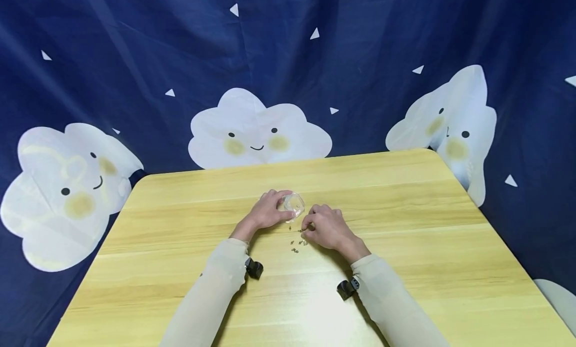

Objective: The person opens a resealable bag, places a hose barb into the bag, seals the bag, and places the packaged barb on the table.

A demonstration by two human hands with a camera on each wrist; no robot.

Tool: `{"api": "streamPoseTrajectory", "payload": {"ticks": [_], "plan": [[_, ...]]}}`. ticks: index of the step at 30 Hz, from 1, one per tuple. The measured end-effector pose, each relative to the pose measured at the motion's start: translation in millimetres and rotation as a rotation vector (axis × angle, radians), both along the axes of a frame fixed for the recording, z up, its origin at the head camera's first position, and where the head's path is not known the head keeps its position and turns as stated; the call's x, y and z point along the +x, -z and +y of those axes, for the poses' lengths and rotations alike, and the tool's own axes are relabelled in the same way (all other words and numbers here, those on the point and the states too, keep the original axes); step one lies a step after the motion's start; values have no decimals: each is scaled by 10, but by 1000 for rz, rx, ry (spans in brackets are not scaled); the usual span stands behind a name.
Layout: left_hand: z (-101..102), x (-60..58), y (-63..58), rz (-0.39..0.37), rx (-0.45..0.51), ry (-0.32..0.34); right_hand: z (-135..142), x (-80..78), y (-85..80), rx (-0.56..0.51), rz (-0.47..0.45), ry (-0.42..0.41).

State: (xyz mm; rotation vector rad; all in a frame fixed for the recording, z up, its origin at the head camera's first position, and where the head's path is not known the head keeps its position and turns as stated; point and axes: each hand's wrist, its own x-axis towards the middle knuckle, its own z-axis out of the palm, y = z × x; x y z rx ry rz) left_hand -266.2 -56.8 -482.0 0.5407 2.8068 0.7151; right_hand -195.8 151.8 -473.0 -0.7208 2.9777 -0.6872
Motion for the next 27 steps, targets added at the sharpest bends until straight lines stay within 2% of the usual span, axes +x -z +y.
{"api": "streamPoseTrajectory", "payload": {"ticks": [9, 19, 27], "plan": [[-4, -5, 15, -2, 0, -3, -26, 0, -2, 12, 7, 12], [1, -8, 13, -6, -2, -4, 6, -9, -14, 110, 39, -57], [7, 3, 7, -3, 5, -3, 42, -141, -1, 39, 49, -51]]}}
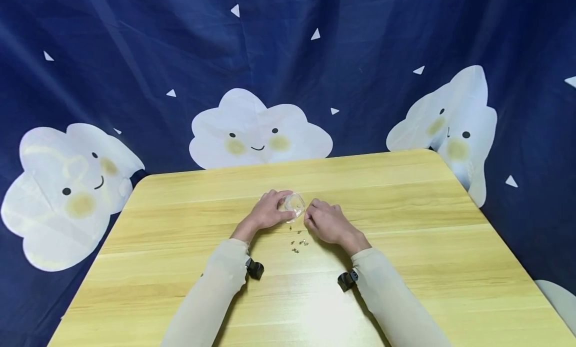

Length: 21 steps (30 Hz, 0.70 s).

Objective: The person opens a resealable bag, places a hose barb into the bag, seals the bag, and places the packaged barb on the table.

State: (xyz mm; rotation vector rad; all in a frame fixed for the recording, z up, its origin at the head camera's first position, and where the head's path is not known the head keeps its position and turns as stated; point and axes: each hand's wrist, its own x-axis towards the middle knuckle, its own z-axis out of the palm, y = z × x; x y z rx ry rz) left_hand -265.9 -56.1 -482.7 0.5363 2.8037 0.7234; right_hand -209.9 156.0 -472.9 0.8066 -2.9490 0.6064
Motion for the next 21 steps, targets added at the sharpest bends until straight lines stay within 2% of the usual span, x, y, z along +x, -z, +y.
{"api": "streamPoseTrajectory", "payload": {"ticks": [6, 14, 21], "plan": [[-12, 4, -3, 1, 9, 1, -50, -153, -28, -59, -2, 26], [-10, 6, -2, 4, 16, 11, -125, -333, 19, -98, -18, 76], [-21, 4, 9, -2, 24, 10, -188, -410, 51, -77, -49, 102]]}}
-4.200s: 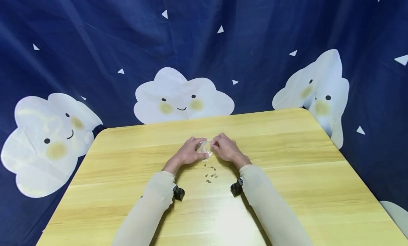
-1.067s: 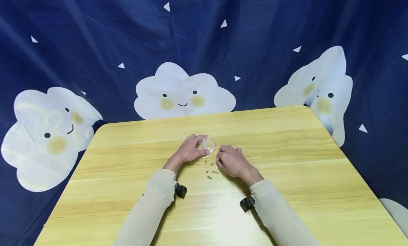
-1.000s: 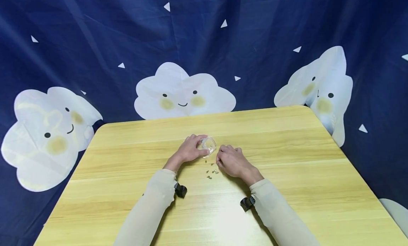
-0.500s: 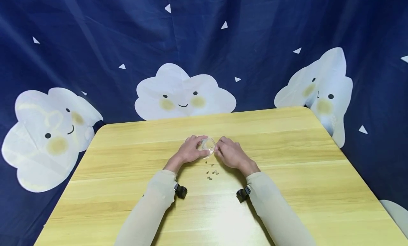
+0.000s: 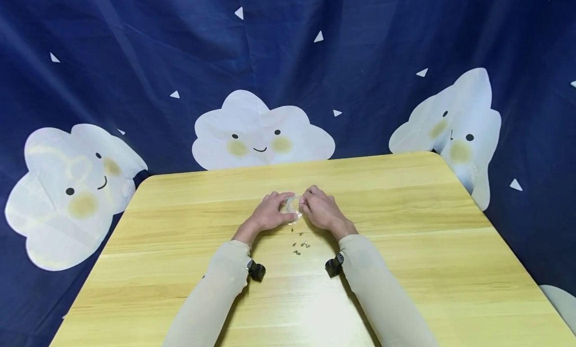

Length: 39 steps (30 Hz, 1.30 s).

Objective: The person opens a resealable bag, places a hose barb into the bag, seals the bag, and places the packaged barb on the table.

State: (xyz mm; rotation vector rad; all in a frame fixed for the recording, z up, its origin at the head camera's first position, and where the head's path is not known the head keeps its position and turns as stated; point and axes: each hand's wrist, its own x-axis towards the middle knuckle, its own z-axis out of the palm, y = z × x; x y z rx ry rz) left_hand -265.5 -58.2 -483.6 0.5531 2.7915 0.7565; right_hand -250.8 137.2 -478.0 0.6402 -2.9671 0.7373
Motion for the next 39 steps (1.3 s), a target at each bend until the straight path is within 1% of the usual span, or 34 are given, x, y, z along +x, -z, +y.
{"api": "streamPoseTrajectory", "payload": {"ticks": [7, 13, 17, 23, 25, 30, 37, 39], "plan": [[7, 0, 10, 3, -14, -6, -23, -15, -5, 9, -44, 19], [18, 1, 4, 5, -15, -7, 13, -5, -13, -21, -69, 25], [25, 4, -11, 8, -8, -7, 77, 28, -18, -69, -89, 22], [13, 12, -10, 0, -7, -11, 178, 125, -39, -216, -161, -19], [8, 17, -9, -1, -9, -13, 204, 155, -47, -248, -172, -37], [-1, 22, -2, -3, -5, -17, 253, 236, -62, -230, -162, -90], [6, 22, 0, -5, -5, -17, 298, 388, -77, -149, -121, -169], [8, 26, 0, -2, -9, -16, 306, 432, -79, -129, -125, -181]]}}
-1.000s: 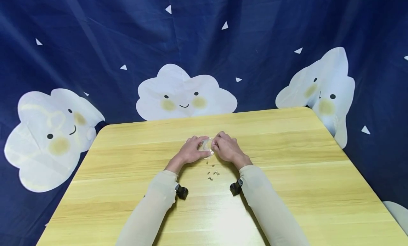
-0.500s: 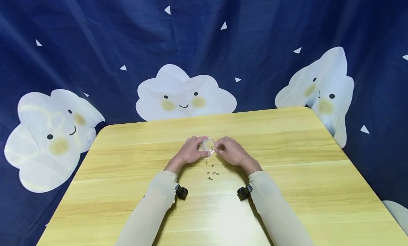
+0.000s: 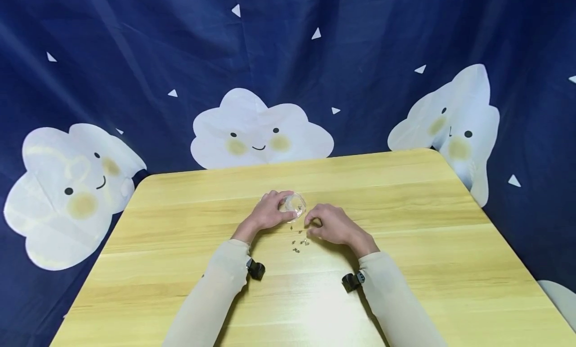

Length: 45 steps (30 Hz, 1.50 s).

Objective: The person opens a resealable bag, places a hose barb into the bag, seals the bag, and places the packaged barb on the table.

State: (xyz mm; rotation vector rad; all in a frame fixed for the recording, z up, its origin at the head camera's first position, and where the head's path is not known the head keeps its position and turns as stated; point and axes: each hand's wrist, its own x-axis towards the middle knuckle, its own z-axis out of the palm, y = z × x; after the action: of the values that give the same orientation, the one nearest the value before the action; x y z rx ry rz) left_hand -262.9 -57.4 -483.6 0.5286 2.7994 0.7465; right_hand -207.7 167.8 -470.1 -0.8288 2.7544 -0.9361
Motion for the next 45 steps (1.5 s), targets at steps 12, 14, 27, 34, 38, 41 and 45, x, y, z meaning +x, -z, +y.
{"api": "streamPoseTrajectory", "payload": {"ticks": [12, 14, 27, 34, 38, 41, 45], "plan": [[12, 7, 16, 1, -10, 1, 1, 161, 20, 63, 72, -73], [11, 7, 18, 1, -6, 0, -9, 173, 17, 74, 86, -71], [10, 3, 7, 13, 1, -3, -54, 194, 17, 119, 155, -28], [1, -5, 10, 12, -1, -8, -62, 193, 4, 118, 146, -14], [2, -8, 14, 12, -6, -13, -84, 200, 9, 122, 162, -3], [6, -3, 10, 7, 1, -13, -98, 209, 13, 122, 170, 8], [11, 4, 5, 5, 7, -12, -95, 219, 21, 150, 191, -3]]}}
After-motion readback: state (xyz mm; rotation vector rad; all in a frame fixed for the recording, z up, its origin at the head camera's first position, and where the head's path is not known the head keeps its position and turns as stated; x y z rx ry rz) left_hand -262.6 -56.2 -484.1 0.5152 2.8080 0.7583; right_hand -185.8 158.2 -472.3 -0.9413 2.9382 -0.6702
